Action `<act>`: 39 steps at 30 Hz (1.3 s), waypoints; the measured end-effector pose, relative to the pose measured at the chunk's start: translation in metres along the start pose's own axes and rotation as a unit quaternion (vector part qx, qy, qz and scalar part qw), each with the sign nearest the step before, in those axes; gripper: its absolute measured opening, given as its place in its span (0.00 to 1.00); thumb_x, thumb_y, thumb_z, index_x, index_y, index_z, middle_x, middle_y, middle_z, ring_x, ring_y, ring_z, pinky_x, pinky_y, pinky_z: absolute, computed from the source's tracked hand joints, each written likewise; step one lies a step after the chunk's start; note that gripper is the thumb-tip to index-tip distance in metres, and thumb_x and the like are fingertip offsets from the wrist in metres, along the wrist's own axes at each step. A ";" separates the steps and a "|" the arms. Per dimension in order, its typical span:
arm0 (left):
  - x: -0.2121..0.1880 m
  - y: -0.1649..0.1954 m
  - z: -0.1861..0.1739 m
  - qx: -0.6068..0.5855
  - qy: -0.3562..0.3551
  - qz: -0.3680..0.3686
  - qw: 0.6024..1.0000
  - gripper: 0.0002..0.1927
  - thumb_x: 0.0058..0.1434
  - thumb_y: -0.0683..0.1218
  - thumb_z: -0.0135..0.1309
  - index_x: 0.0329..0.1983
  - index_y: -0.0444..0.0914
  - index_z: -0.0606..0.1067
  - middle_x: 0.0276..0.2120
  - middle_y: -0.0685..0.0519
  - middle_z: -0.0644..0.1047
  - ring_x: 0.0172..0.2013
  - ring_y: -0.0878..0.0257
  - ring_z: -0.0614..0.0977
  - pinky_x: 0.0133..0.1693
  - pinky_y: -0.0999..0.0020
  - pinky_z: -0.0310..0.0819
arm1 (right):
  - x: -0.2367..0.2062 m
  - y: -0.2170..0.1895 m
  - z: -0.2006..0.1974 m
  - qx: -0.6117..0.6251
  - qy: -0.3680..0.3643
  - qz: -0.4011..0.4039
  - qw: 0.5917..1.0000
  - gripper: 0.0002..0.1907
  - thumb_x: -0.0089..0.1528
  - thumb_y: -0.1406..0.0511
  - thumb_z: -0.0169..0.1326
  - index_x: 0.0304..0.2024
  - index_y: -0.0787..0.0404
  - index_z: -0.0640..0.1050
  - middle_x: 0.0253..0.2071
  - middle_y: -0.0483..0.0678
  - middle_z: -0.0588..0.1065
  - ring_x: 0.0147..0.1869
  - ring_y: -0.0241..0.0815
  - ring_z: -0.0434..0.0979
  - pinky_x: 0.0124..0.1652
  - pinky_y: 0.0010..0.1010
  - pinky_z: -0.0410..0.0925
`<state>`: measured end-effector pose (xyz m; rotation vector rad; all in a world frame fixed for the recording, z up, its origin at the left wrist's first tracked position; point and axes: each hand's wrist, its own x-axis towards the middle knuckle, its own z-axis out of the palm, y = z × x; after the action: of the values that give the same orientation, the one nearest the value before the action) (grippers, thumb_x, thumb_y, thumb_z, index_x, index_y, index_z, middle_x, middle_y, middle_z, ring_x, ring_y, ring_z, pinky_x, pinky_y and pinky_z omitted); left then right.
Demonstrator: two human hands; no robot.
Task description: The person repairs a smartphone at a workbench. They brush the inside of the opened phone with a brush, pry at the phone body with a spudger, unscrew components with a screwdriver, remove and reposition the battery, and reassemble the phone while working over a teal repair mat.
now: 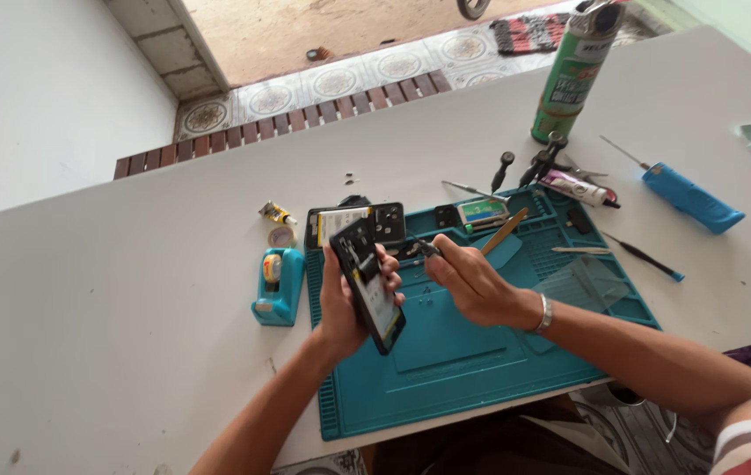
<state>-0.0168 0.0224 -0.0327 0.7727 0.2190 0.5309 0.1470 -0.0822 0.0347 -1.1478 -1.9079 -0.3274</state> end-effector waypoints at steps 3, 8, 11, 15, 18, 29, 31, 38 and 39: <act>0.003 0.016 0.002 0.023 -0.018 -0.091 0.995 0.42 0.64 0.83 0.32 0.47 0.40 0.66 0.32 0.56 0.67 0.32 0.65 0.73 0.35 0.63 0.73 | 0.007 -0.007 -0.004 0.209 -0.145 0.215 0.943 0.07 0.67 0.67 0.56 0.42 0.65 0.73 0.20 0.47 0.72 0.18 0.33 0.66 0.22 0.26 0.58; 0.005 0.010 0.000 0.013 -0.046 -0.158 0.986 0.42 0.63 0.81 0.32 0.49 0.41 0.69 0.30 0.56 0.66 0.27 0.67 0.72 0.27 0.68 0.70 | 0.016 -0.016 -0.007 0.194 -0.103 0.191 0.957 0.08 0.65 0.64 0.60 0.39 0.64 0.80 0.18 0.40 0.73 0.18 0.26 0.66 0.19 0.23 0.59; 0.006 0.008 -0.003 -0.010 -0.093 -0.134 0.987 0.43 0.65 0.81 0.30 0.49 0.39 0.69 0.32 0.55 0.66 0.29 0.64 0.72 0.30 0.66 0.71 | 0.019 -0.015 -0.010 0.197 -0.116 0.292 0.929 0.12 0.63 0.65 0.61 0.44 0.67 0.79 0.16 0.43 0.69 0.17 0.28 0.61 0.18 0.25 0.55; 0.006 0.009 -0.009 -0.009 -0.098 -0.131 0.987 0.45 0.63 0.80 0.29 0.55 0.38 0.68 0.36 0.54 0.66 0.32 0.64 0.70 0.34 0.64 0.69 | 0.020 -0.012 -0.010 0.207 -0.100 0.272 0.934 0.10 0.68 0.67 0.55 0.49 0.66 0.80 0.18 0.43 0.70 0.19 0.28 0.62 0.20 0.24 0.56; 0.006 0.007 -0.014 -0.027 -0.111 -0.124 0.986 0.47 0.63 0.81 0.29 0.59 0.39 0.68 0.36 0.53 0.65 0.32 0.64 0.68 0.35 0.64 0.67 | 0.016 -0.013 -0.010 0.213 -0.082 0.224 0.948 0.12 0.67 0.67 0.56 0.51 0.67 0.79 0.21 0.42 0.72 0.21 0.28 0.65 0.22 0.24 0.58; 0.009 0.004 -0.017 -0.084 -0.146 -0.120 0.978 0.41 0.64 0.81 0.31 0.50 0.42 0.65 0.34 0.56 0.64 0.31 0.65 0.66 0.33 0.68 0.63 | 0.017 -0.011 -0.010 0.168 -0.122 0.226 0.952 0.13 0.65 0.61 0.60 0.43 0.67 0.80 0.23 0.46 0.76 0.22 0.31 0.70 0.23 0.25 0.62; 0.007 0.004 -0.017 -0.098 -0.156 -0.122 0.975 0.41 0.63 0.82 0.32 0.49 0.42 0.65 0.34 0.56 0.64 0.31 0.66 0.66 0.33 0.69 0.62 | 0.016 -0.010 -0.011 0.163 -0.127 0.225 0.952 0.13 0.64 0.61 0.60 0.42 0.66 0.80 0.22 0.45 0.76 0.21 0.32 0.70 0.22 0.25 0.62; 0.007 0.004 -0.018 -0.076 -0.183 -0.106 0.975 0.39 0.65 0.79 0.36 0.54 0.42 0.66 0.36 0.56 0.63 0.31 0.67 0.65 0.33 0.70 0.61 | 0.019 -0.011 -0.015 0.147 -0.090 0.259 0.950 0.12 0.63 0.62 0.59 0.40 0.66 0.82 0.18 0.44 0.76 0.17 0.29 0.72 0.19 0.24 0.61; 0.007 0.004 -0.018 -0.082 -0.181 -0.110 0.974 0.39 0.65 0.78 0.36 0.55 0.42 0.66 0.36 0.56 0.63 0.31 0.66 0.65 0.34 0.69 0.61 | 0.019 -0.011 -0.016 0.145 -0.090 0.267 0.948 0.12 0.63 0.63 0.60 0.40 0.67 0.82 0.17 0.44 0.76 0.17 0.29 0.71 0.18 0.24 0.60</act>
<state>-0.0195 0.0389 -0.0425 0.6610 -0.0785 0.1890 0.1426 -0.0864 0.0614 -1.4648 -1.6394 0.3561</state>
